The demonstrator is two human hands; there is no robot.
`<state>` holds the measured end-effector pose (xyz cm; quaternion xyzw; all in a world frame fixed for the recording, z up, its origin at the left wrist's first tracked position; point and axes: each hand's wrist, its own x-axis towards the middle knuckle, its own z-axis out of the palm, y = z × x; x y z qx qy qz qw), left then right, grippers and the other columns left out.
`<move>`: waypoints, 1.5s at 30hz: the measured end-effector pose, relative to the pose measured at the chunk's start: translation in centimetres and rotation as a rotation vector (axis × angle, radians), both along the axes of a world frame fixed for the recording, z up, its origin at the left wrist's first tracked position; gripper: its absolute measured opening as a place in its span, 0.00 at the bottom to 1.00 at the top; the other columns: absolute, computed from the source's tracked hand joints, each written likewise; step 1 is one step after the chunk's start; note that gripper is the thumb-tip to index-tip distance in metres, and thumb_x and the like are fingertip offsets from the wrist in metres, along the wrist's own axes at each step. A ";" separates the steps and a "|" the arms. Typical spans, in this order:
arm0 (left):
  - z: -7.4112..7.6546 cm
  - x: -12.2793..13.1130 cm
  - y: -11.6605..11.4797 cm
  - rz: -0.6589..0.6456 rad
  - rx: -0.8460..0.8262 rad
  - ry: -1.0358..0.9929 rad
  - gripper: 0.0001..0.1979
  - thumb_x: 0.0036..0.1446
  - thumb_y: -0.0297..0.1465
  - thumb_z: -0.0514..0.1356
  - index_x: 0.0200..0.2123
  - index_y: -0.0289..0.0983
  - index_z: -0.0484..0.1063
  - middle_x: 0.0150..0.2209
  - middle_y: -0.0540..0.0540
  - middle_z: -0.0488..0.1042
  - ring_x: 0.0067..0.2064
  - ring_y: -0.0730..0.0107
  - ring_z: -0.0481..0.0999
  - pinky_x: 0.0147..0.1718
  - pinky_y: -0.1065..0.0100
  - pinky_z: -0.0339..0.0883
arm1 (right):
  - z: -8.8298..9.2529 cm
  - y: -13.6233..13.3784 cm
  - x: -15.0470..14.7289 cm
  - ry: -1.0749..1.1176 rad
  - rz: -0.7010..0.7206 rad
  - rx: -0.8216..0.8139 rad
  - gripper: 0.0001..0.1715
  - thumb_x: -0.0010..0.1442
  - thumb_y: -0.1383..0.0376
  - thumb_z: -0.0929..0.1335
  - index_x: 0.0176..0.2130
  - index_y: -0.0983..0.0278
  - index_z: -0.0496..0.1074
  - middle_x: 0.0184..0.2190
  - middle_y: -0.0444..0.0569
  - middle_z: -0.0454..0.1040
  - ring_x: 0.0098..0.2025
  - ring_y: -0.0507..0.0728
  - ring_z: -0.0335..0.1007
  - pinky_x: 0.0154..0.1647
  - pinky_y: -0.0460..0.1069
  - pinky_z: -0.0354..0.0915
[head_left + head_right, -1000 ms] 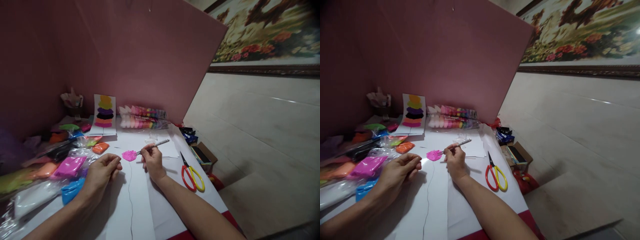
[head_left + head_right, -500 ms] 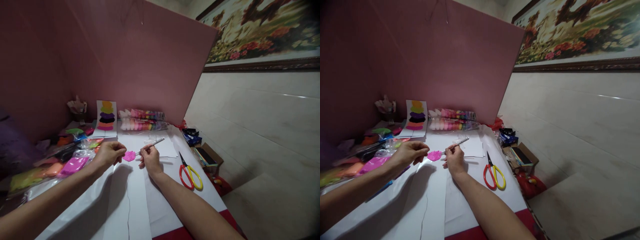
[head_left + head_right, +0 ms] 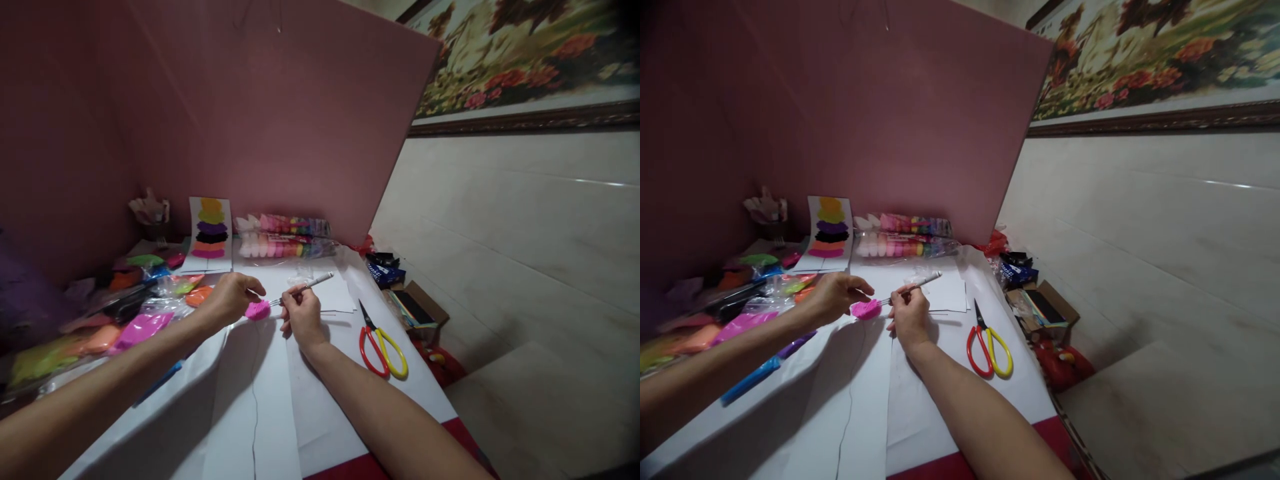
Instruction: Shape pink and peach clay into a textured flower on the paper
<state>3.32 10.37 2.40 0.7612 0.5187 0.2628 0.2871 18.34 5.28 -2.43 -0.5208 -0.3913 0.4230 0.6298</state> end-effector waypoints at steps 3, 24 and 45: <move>-0.2 0.2 0.4 -0.055 0.032 -0.047 0.10 0.42 0.31 0.62 0.29 0.39 0.81 0.28 0.45 0.82 0.33 0.60 0.80 0.33 0.66 0.70 | 0.0 -0.1 0.0 -0.028 -0.004 0.013 0.05 0.57 0.64 0.65 0.31 0.62 0.63 0.15 0.34 0.64 0.08 0.47 0.58 0.04 0.40 0.52; 0.9 0.2 -0.2 -0.119 -0.022 -0.315 0.07 0.37 0.33 0.65 0.23 0.38 0.81 0.21 0.47 0.78 0.25 0.66 0.74 0.26 0.69 0.67 | -0.8 -0.8 -0.3 -0.413 0.066 0.387 0.13 0.65 0.60 0.61 0.31 0.62 0.66 0.18 0.39 0.64 0.19 0.48 0.61 0.23 0.43 0.60; -2.0 -2.0 -2.5 0.331 0.153 -0.673 0.14 0.53 0.40 0.60 0.21 0.37 0.68 0.16 0.52 0.71 0.18 0.71 0.71 0.19 0.70 0.67 | 0.0 -1.7 -0.1 -0.727 -0.001 0.131 0.13 0.58 0.71 0.60 0.39 0.62 0.72 0.27 0.47 0.78 0.29 0.55 0.74 0.34 0.49 0.67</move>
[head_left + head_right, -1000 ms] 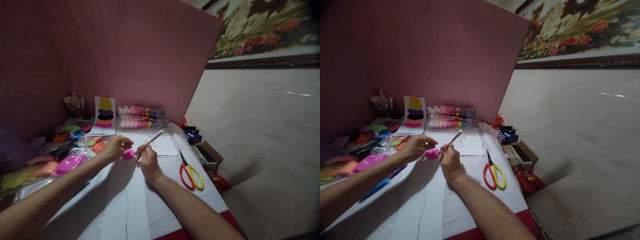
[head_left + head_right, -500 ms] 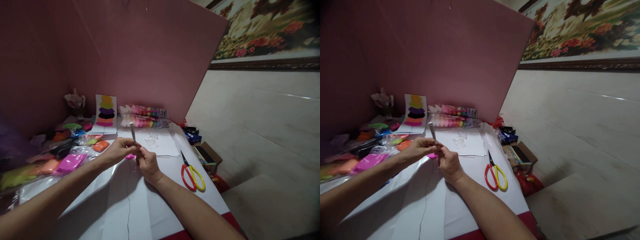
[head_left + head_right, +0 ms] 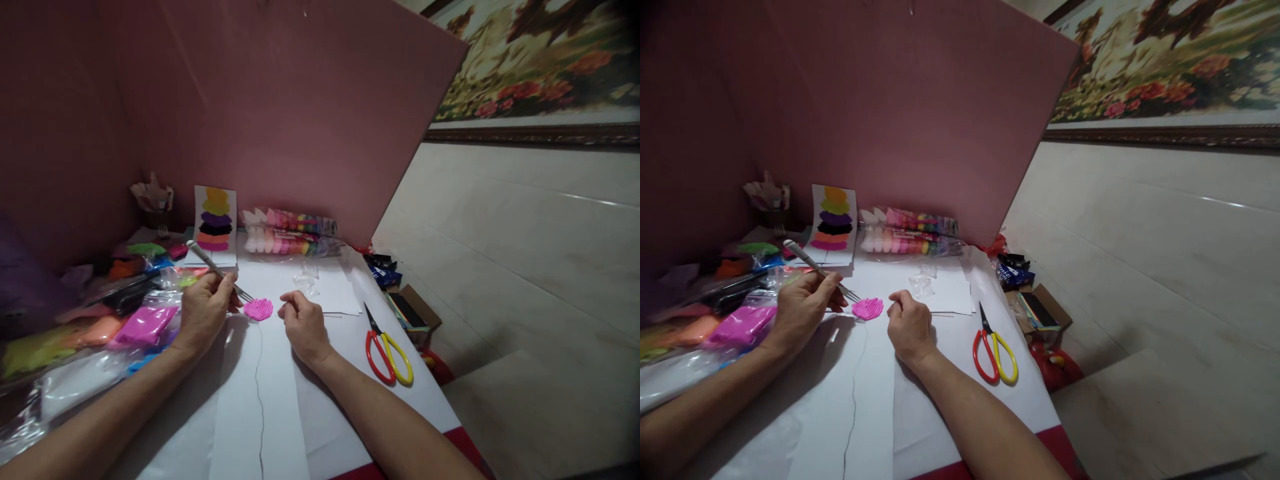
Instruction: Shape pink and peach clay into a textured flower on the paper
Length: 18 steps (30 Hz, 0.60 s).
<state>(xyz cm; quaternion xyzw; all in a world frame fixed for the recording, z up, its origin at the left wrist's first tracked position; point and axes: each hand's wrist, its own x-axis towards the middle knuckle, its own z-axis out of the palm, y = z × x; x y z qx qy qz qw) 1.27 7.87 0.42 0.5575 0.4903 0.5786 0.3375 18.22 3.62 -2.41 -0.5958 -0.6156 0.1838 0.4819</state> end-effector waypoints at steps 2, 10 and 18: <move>0.0 -0.1 -0.2 0.008 -0.004 0.018 0.14 0.53 0.40 0.60 0.21 0.38 0.68 0.16 0.52 0.71 0.18 0.71 0.71 0.19 0.70 0.67 | 0.0 -0.1 0.0 0.124 0.046 0.018 0.13 0.60 0.68 0.60 0.41 0.62 0.71 0.30 0.47 0.79 0.27 0.54 0.73 0.30 0.48 0.68; -0.5 -0.3 -0.3 0.041 -0.055 0.056 0.14 0.54 0.40 0.59 0.22 0.38 0.68 0.16 0.52 0.71 0.18 0.71 0.70 0.20 0.70 0.64 | -1.0 0.5 0.5 0.110 0.132 0.006 0.11 0.60 0.68 0.61 0.39 0.61 0.72 0.28 0.45 0.78 0.32 0.54 0.76 0.36 0.49 0.71; -0.9 -0.2 -0.3 0.039 -0.078 0.110 0.14 0.55 0.41 0.58 0.23 0.38 0.68 0.17 0.52 0.71 0.19 0.71 0.69 0.20 0.71 0.64 | -1.1 0.3 0.4 0.123 0.156 -0.001 0.11 0.61 0.67 0.61 0.39 0.62 0.72 0.27 0.45 0.77 0.31 0.54 0.75 0.35 0.49 0.71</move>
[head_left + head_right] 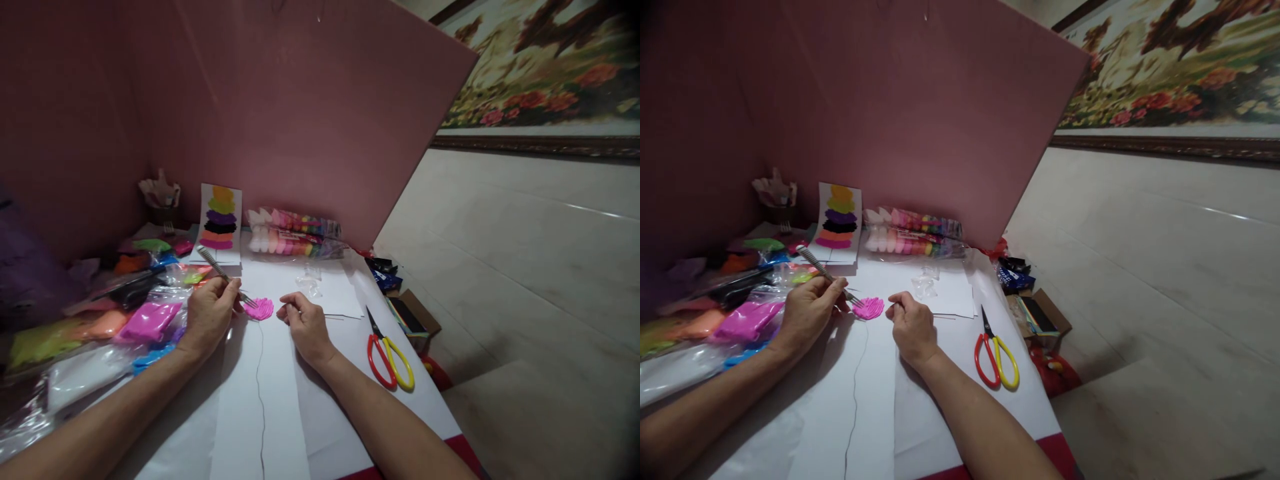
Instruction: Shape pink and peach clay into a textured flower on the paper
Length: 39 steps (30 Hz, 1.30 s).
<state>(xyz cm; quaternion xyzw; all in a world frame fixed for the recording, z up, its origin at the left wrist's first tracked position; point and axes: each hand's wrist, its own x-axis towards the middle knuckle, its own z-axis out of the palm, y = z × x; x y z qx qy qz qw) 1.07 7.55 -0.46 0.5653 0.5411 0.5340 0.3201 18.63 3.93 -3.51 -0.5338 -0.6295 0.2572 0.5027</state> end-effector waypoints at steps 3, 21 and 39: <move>0.0 0.0 0.0 0.010 -0.016 0.013 0.15 0.54 0.42 0.58 0.22 0.38 0.68 0.17 0.51 0.72 0.20 0.70 0.70 0.19 0.71 0.64 | 0.0 0.0 -0.1 0.104 0.032 0.009 0.11 0.62 0.66 0.61 0.42 0.62 0.72 0.30 0.46 0.78 0.30 0.52 0.75 0.34 0.48 0.71; 0.4 0.0 -0.3 0.043 -0.138 0.101 0.11 0.46 0.38 0.61 0.19 0.38 0.69 0.14 0.51 0.72 0.15 0.68 0.69 0.14 0.70 0.62 | 0.0 -0.3 0.1 -0.122 0.050 0.031 0.13 0.60 0.70 0.61 0.39 0.60 0.74 0.26 0.43 0.76 0.28 0.53 0.72 0.32 0.47 0.67; -0.1 -0.1 0.0 0.037 -0.143 0.142 0.09 0.44 0.37 0.60 0.19 0.39 0.69 0.14 0.51 0.72 0.15 0.70 0.69 0.15 0.70 0.60 | 0.0 -0.2 0.2 -0.144 0.036 0.007 0.13 0.60 0.70 0.62 0.38 0.59 0.74 0.26 0.42 0.77 0.29 0.53 0.72 0.32 0.47 0.66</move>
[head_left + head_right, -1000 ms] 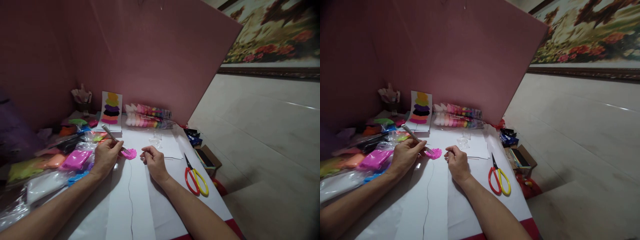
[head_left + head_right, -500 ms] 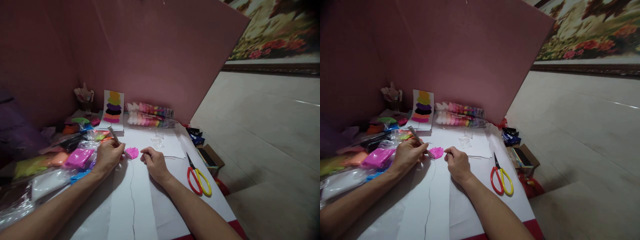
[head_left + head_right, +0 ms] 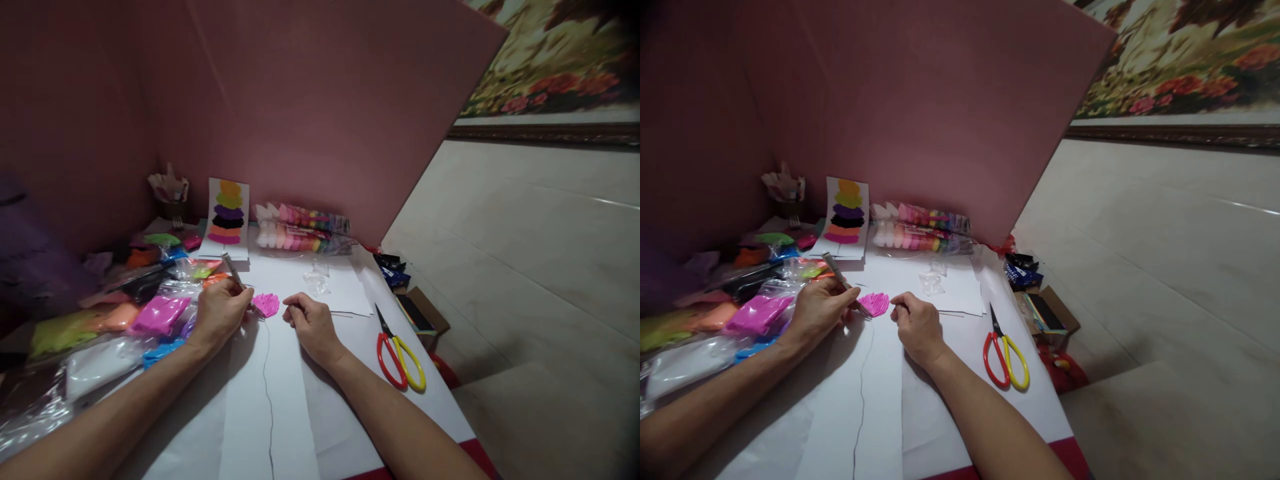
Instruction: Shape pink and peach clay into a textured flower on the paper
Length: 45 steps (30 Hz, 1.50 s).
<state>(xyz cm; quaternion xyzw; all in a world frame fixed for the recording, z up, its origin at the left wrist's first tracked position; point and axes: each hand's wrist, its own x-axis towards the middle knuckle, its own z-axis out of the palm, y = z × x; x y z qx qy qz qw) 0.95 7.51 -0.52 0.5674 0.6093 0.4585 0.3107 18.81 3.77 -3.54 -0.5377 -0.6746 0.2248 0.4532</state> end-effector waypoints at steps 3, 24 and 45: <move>-0.1 -0.1 0.0 -0.007 -0.003 0.008 0.09 0.45 0.37 0.60 0.19 0.39 0.69 0.14 0.51 0.72 0.15 0.69 0.69 0.16 0.70 0.60 | -0.1 0.0 0.0 0.009 0.004 0.002 0.13 0.60 0.70 0.62 0.39 0.59 0.74 0.27 0.42 0.77 0.29 0.53 0.72 0.32 0.47 0.66; 0.1 -0.5 0.6 0.083 0.000 0.083 0.07 0.42 0.33 0.59 0.16 0.39 0.66 0.13 0.51 0.69 0.16 0.69 0.68 0.17 0.70 0.58 | -0.1 0.0 0.1 -0.007 -0.004 -0.021 0.12 0.59 0.70 0.62 0.38 0.59 0.73 0.27 0.41 0.77 0.29 0.52 0.73 0.32 0.46 0.66; 0.2 -0.9 0.7 0.128 0.130 0.154 0.07 0.45 0.33 0.57 0.19 0.40 0.65 0.16 0.53 0.67 0.20 0.67 0.70 0.24 0.67 0.60 | 0.2 -0.1 0.1 -0.015 -0.008 -0.035 0.12 0.60 0.70 0.61 0.38 0.59 0.73 0.27 0.41 0.77 0.30 0.53 0.73 0.33 0.47 0.66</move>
